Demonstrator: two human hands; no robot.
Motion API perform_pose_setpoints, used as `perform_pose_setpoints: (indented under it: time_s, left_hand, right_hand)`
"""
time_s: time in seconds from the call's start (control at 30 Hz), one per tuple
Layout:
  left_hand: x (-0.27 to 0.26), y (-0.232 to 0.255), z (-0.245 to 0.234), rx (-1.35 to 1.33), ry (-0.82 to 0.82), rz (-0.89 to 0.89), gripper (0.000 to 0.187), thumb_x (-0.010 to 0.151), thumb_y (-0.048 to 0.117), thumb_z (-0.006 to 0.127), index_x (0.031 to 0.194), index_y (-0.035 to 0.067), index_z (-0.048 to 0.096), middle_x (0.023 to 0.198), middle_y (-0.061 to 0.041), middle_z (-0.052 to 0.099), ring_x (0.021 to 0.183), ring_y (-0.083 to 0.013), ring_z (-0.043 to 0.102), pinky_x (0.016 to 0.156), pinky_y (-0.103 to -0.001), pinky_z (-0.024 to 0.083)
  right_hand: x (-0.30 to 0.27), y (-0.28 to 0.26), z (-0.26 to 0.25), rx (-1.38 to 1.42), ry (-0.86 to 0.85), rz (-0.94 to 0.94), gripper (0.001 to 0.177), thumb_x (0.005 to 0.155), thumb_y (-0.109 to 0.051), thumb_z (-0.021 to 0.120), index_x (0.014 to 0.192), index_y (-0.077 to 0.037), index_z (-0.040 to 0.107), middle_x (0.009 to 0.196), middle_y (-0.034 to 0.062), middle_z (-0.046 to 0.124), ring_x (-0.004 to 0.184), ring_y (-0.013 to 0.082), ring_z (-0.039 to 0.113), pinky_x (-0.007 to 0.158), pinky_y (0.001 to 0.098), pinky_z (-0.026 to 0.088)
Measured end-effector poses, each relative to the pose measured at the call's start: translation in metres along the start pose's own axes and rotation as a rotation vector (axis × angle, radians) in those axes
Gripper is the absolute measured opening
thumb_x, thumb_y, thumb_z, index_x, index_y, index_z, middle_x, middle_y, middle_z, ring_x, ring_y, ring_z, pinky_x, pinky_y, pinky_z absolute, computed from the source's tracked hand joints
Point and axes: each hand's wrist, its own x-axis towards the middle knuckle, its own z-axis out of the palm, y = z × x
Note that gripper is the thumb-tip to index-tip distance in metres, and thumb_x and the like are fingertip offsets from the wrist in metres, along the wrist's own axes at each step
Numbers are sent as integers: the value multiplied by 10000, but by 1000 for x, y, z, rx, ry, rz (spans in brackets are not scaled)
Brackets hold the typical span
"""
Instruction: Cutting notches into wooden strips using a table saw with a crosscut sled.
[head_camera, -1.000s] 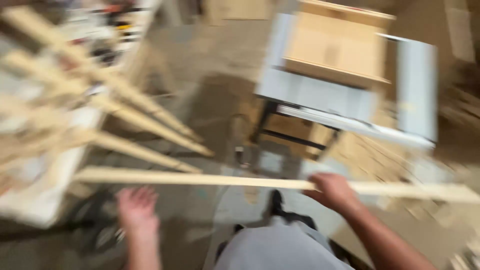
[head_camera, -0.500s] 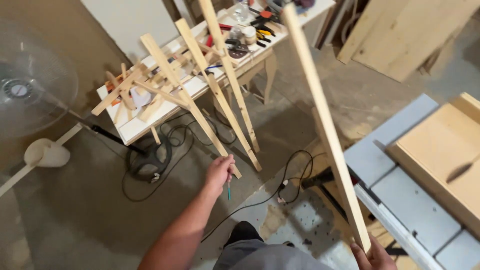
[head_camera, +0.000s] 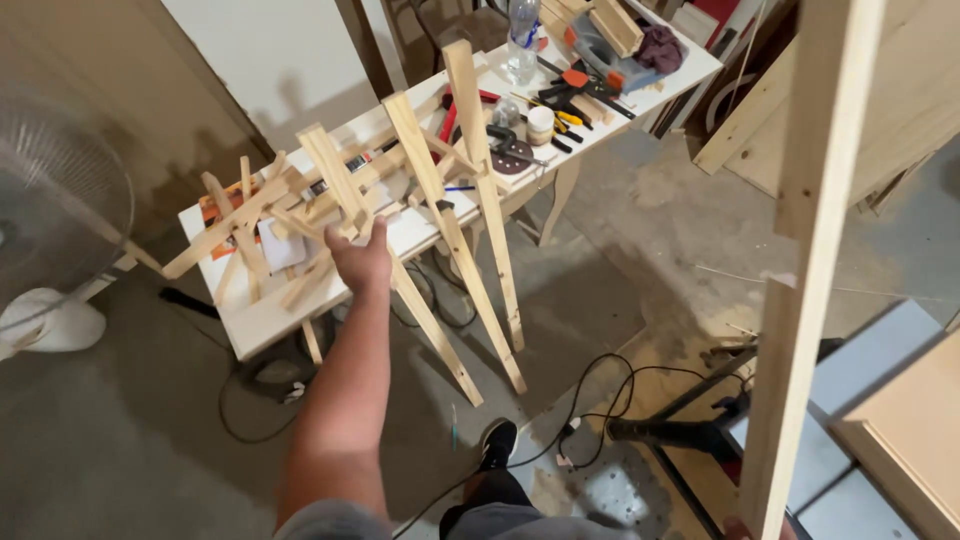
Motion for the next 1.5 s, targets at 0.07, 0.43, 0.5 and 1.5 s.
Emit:
perform_pose_setpoints:
  time_s: [0.07,0.43,0.5,1.5]
  left_hand:
    - [15,20,17,-3,41,-6,987,791,560,901,1535,146,402,1353,-193,639,1301,-322,624,1110,-445,500]
    - [-31,78,1,-157,-121,-48,408,777,311,703,1131,137,601,929,-59,762,840,-284,735,717,-440,540]
    - [-57,94,-24,-144,-543,-28,210,975,214,652,1131,99,571,869,-13,619,682,-124,557,530,-239,466]
    - [-307,258,3,-658,-1136,-526,578,632,802,502,714,233,554,717,-55,684,675,-250,690,715,-423,597]
  right_hand:
    - [3,-27,21,-16,19,19,473,902,-174,718,1359,-51,726,947,239,733,802,375,666,751,436,478]
    - [24,-46,69,-223,148,-75,393,886,-283,740,1177,-20,759,770,170,700,754,247,637,647,385,461]
    - [3,-91,76,-193,58,50,293,896,-242,696,1038,15,693,645,183,544,573,271,508,545,416,413]
    - [-23,-1,10,-440,44,-554,1017,743,-881,514,1379,-89,563,1018,103,635,847,339,673,630,517,546]
